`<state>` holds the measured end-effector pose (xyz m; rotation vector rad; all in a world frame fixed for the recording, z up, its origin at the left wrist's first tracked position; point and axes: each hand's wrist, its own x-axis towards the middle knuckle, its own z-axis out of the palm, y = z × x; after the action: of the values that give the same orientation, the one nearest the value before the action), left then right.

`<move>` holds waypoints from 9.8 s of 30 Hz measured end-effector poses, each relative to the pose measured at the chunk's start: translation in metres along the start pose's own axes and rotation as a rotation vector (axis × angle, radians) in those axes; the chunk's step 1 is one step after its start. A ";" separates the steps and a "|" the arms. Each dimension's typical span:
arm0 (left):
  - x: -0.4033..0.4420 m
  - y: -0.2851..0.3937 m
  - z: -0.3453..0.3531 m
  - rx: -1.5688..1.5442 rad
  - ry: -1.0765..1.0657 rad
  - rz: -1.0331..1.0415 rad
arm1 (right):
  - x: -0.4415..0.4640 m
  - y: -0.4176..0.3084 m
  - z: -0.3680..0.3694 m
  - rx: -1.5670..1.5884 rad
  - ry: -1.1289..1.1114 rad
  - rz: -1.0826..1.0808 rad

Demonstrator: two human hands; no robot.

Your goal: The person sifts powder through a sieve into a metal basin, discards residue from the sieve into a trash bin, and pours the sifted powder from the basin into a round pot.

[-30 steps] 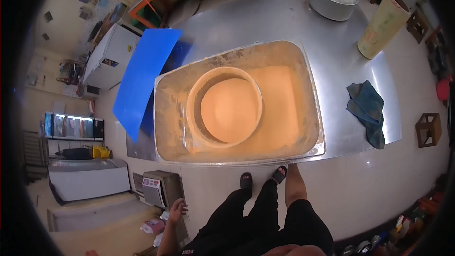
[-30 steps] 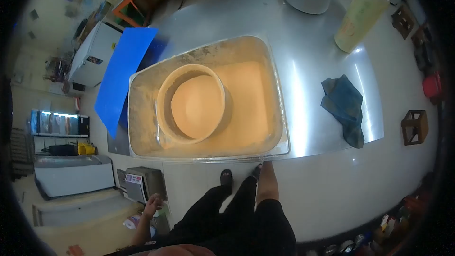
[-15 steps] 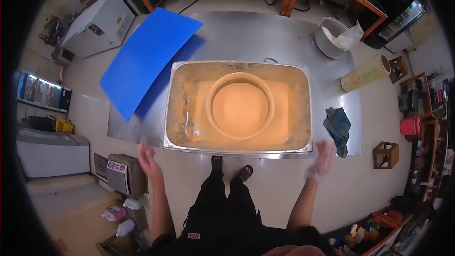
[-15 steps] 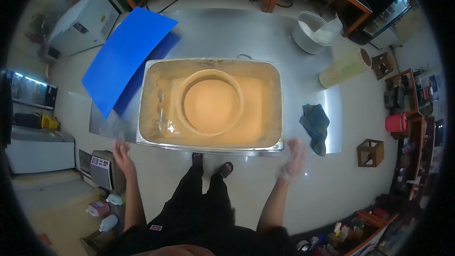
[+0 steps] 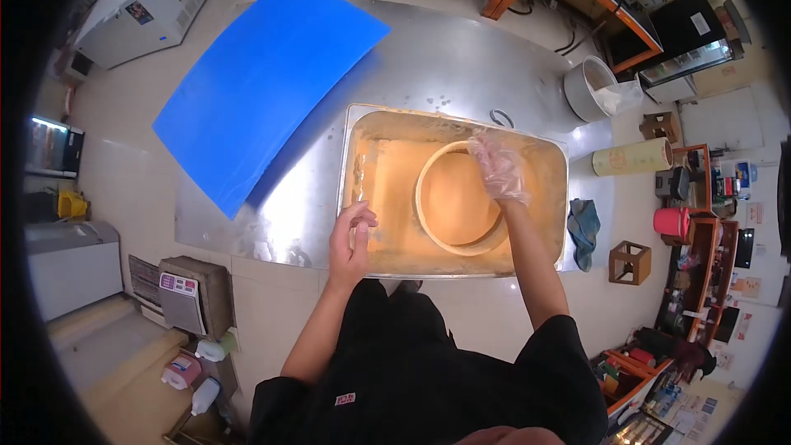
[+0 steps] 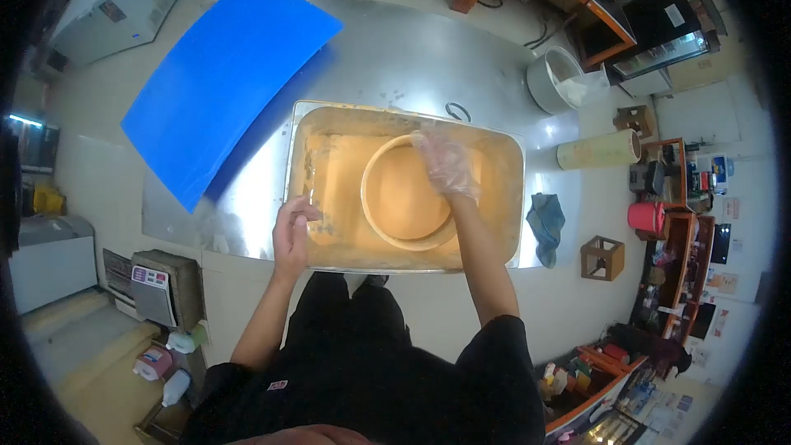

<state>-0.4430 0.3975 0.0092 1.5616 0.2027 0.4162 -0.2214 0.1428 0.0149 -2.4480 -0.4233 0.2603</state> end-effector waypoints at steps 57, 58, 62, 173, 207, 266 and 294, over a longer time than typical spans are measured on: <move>0.007 0.004 -0.014 -0.220 -0.028 -0.008 | -0.056 -0.080 0.077 -0.060 0.060 0.221; 0.007 0.005 -0.015 -0.217 -0.024 -0.010 | -0.069 -0.077 0.074 -0.069 -0.017 0.167; 0.005 0.004 -0.017 -0.232 -0.028 -0.001 | -0.075 -0.044 0.048 0.302 0.016 0.225; 0.003 -0.005 -0.016 -0.313 0.013 -0.035 | -0.068 0.001 -0.014 0.116 0.147 0.282; 0.016 0.010 0.023 -0.091 -0.019 -0.289 | -0.067 0.028 -0.003 -0.625 -0.135 -0.247; -0.027 -0.006 0.002 -0.453 0.086 -0.527 | 0.012 0.159 0.068 -0.254 0.225 0.028; -0.028 0.001 0.012 -0.540 0.186 -0.436 | -0.045 0.046 -0.015 -0.652 -0.578 0.105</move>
<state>-0.4640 0.3756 0.0066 0.9142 0.5190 0.2412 -0.2478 0.0832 0.0019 -3.0065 -0.7107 1.0271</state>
